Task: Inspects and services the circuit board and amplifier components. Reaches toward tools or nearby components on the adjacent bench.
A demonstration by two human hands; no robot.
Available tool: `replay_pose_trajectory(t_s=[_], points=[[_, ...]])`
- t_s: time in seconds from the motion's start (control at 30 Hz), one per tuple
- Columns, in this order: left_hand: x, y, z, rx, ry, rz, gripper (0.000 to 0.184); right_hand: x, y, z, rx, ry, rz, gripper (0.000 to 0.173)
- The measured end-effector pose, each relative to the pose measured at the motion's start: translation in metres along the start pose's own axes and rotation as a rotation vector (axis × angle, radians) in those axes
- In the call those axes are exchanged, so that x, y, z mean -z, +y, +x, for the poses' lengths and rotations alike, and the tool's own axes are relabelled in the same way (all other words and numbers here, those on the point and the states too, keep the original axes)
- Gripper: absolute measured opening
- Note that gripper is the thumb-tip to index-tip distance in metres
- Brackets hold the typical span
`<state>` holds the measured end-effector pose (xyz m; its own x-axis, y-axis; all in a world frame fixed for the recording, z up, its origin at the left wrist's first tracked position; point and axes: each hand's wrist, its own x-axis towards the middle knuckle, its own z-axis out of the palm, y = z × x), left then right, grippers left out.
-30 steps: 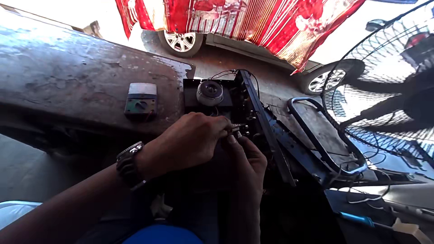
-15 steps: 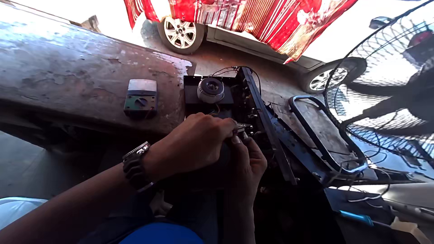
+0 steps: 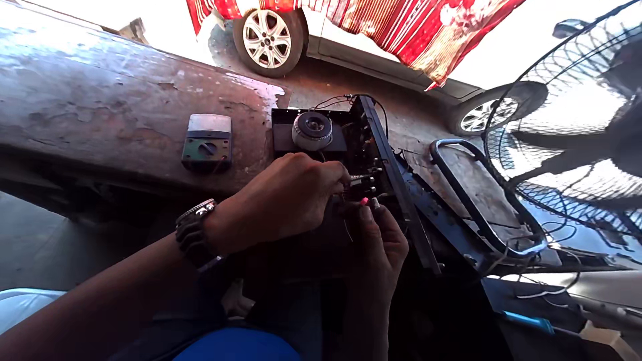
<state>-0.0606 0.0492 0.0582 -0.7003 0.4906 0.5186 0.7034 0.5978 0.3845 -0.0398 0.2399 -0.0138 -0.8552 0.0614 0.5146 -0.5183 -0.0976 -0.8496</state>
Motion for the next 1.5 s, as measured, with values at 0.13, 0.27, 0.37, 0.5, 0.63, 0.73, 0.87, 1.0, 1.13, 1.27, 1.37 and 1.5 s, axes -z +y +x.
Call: replay_pose_trajectory(t_s=[0.13, 0.27, 0.37, 0.5, 0.63, 0.73, 0.87, 1.0, 1.13, 1.27, 1.37, 1.5], points=[[0.0, 0.0, 0.003, -0.006, -0.013, -0.03, 0.021, -0.018, -0.004, 0.001, -0.023, -0.019, -0.094, 0.017], [0.001, -0.001, 0.003, -0.006, -0.017, -0.026, 0.022, -0.024, -0.001, 0.006, -0.048, 0.041, -0.043, 0.012], [0.002, -0.003, 0.002, -0.006, -0.009, -0.031, 0.021, -0.025, 0.001, 0.005, -0.138, 0.077, 0.124, 0.012], [0.001, -0.002, 0.002, 0.008, -0.013, -0.027, 0.021, -0.026, -0.007, 0.005, -0.199, 0.083, 0.163, 0.011], [-0.001, -0.001, 0.002, -0.004, -0.009, -0.008, 0.021, -0.027, -0.01, 0.008, -0.165, 0.081, 0.093, 0.011], [0.0, -0.001, 0.0, -0.019, -0.01, 0.003, 0.021, -0.028, -0.004, 0.007, -0.064, 0.051, -0.007, 0.01], [0.001, -0.002, 0.0, -0.012, -0.01, 0.007, 0.021, -0.035, -0.005, 0.003, 0.015, 0.103, -0.122, 0.007], [0.001, -0.002, 0.0, -0.008, -0.006, -0.003, 0.019, -0.033, -0.005, 0.002, -0.096, 0.105, 0.093, 0.013], [-0.001, 0.0, 0.0, -0.015, -0.003, 0.018, 0.021, -0.032, -0.004, 0.003, -0.119, 0.114, 0.138, 0.01], [-0.002, 0.001, -0.001, -0.023, 0.0, 0.027, 0.021, -0.031, -0.001, 0.002, -0.058, 0.106, 0.047, 0.009], [-0.003, 0.001, -0.002, -0.03, -0.002, 0.036, 0.021, -0.031, -0.002, 0.002, -0.027, 0.089, -0.032, 0.01], [-0.003, 0.002, -0.001, -0.032, 0.003, 0.042, 0.021, -0.034, -0.007, 0.001, -0.016, 0.094, -0.076, 0.013]])
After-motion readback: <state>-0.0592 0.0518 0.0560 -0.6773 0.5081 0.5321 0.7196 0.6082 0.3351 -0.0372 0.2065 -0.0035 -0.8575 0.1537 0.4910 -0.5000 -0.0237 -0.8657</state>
